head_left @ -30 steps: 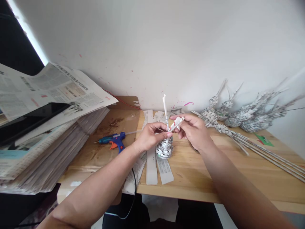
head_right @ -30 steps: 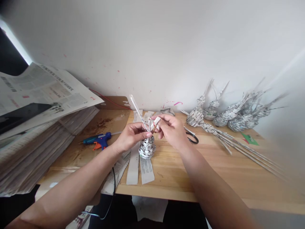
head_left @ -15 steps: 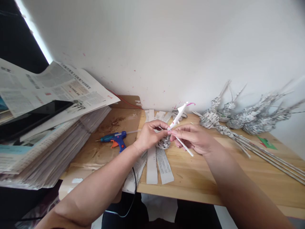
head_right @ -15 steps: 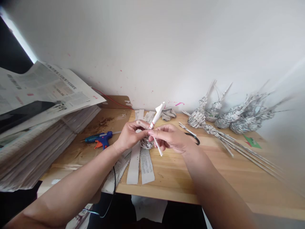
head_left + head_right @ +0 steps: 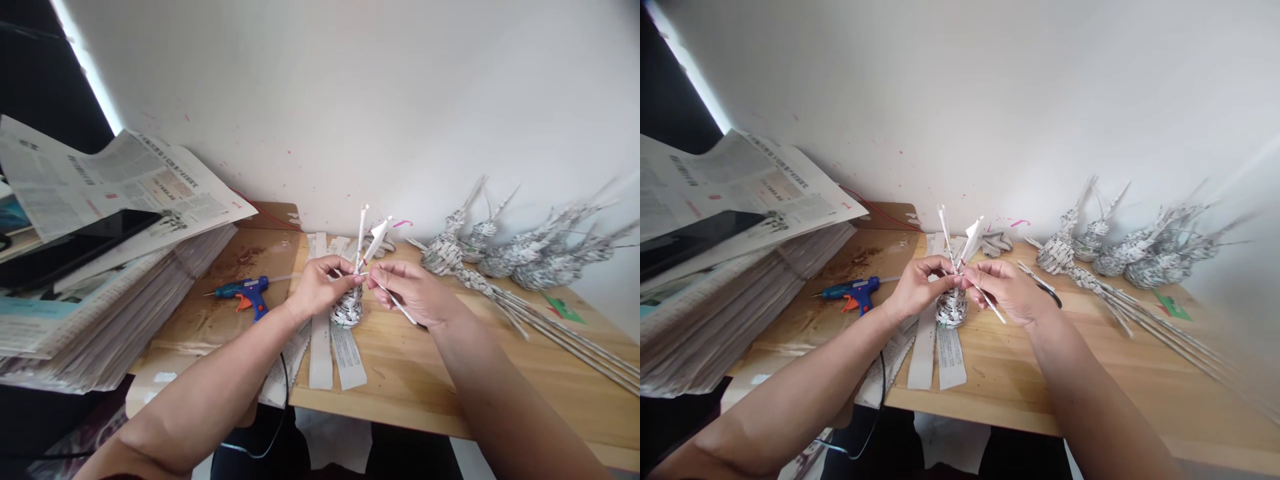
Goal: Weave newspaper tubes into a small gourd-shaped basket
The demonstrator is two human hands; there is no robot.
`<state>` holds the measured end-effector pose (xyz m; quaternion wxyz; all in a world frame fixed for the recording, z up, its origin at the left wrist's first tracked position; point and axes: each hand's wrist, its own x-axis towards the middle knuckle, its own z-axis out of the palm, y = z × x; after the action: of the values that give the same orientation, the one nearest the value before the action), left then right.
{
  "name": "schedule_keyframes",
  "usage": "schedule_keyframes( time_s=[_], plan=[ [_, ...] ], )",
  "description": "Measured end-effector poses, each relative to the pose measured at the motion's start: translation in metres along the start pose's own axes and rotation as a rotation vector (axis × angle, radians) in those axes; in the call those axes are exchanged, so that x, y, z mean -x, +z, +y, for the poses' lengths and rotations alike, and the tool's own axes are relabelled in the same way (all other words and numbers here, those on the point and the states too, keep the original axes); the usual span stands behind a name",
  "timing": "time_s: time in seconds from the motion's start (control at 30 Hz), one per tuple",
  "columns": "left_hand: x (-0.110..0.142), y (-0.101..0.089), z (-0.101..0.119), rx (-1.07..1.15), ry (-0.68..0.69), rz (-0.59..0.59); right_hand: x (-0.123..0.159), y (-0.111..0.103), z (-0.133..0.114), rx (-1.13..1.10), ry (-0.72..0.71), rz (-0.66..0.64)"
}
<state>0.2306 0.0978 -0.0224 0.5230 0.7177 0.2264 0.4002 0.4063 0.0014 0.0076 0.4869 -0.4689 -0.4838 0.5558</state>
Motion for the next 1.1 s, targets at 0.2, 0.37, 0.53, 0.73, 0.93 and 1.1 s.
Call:
schedule_keyframes(
  time_s=[0.2,0.37,0.53,0.73,0.93,1.1],
  plan=[
    [0.002,0.001,0.002,-0.011,0.022,0.02,0.004,0.0,-0.008,-0.088,0.0,0.011],
    [0.003,0.003,0.005,0.004,-0.009,0.012,0.005,-0.002,-0.011,-0.143,-0.043,0.027],
    [0.003,0.002,0.007,0.055,-0.053,0.009,0.007,-0.001,-0.014,-0.174,-0.087,0.039],
    [0.003,0.003,0.005,0.043,-0.028,0.007,0.004,0.001,-0.006,-0.177,-0.309,0.066],
    [0.004,0.005,0.001,0.093,-0.057,0.052,0.003,0.005,-0.012,-0.144,-0.344,0.098],
    [0.002,0.007,-0.005,0.139,-0.058,0.082,-0.002,0.01,-0.007,-0.097,-0.385,0.299]
  ],
)
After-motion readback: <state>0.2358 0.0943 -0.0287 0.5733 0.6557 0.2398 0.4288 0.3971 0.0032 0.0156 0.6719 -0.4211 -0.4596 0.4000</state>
